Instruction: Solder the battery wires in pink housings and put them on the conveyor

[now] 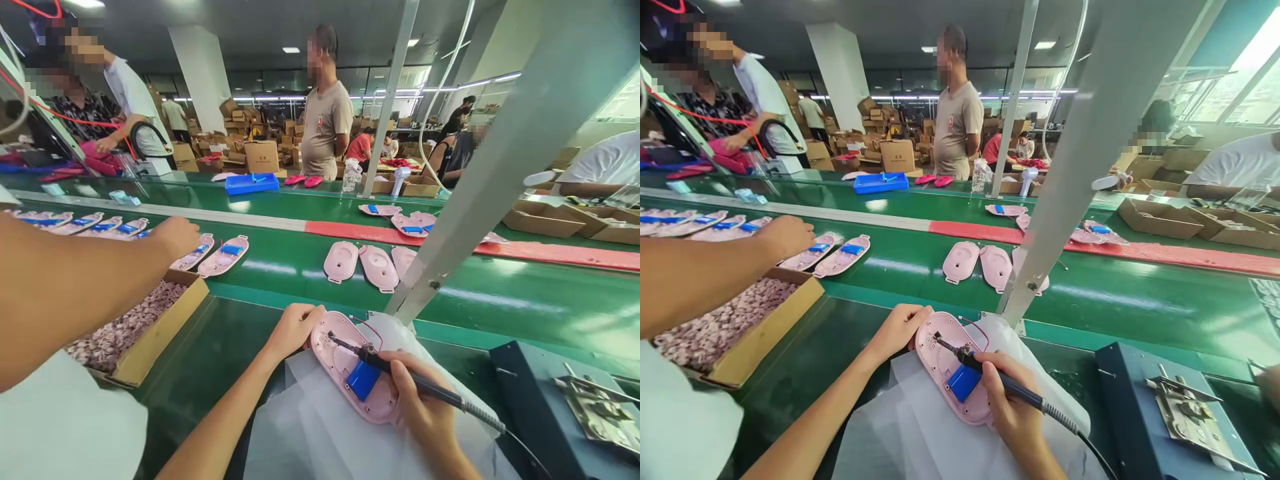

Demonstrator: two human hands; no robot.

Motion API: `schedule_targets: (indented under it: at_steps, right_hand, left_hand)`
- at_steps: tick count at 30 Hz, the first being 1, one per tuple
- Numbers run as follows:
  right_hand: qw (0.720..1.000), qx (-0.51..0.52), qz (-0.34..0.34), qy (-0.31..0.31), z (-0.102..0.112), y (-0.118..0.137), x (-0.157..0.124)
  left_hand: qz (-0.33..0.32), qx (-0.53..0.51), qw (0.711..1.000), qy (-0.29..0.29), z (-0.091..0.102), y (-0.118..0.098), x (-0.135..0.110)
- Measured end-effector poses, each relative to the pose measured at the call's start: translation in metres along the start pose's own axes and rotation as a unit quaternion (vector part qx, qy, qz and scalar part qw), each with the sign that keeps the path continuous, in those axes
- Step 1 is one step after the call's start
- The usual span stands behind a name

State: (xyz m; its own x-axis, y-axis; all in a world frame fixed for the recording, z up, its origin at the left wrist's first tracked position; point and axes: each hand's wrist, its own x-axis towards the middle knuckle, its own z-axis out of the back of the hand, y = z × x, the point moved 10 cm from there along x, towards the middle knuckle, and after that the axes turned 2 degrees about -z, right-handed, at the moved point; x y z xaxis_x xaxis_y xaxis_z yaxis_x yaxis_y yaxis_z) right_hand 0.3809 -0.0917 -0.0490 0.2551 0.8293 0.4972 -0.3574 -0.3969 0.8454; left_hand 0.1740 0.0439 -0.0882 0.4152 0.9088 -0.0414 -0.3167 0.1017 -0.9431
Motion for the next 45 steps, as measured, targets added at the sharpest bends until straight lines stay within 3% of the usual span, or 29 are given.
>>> schedule_targets:
  at_steps: [5,45]
  right_hand:
    - [0.999,-0.031,-0.007,-0.001,0.002,-0.001,0.0]
    - [0.999,-0.018,-0.025,0.023,-0.001,-0.008,0.0]
  left_hand:
    - [-0.002,-0.001,0.999,0.041,-0.003,0.002,0.0]
    - [-0.014,-0.023,0.998,0.059,-0.003,-0.001,0.004]
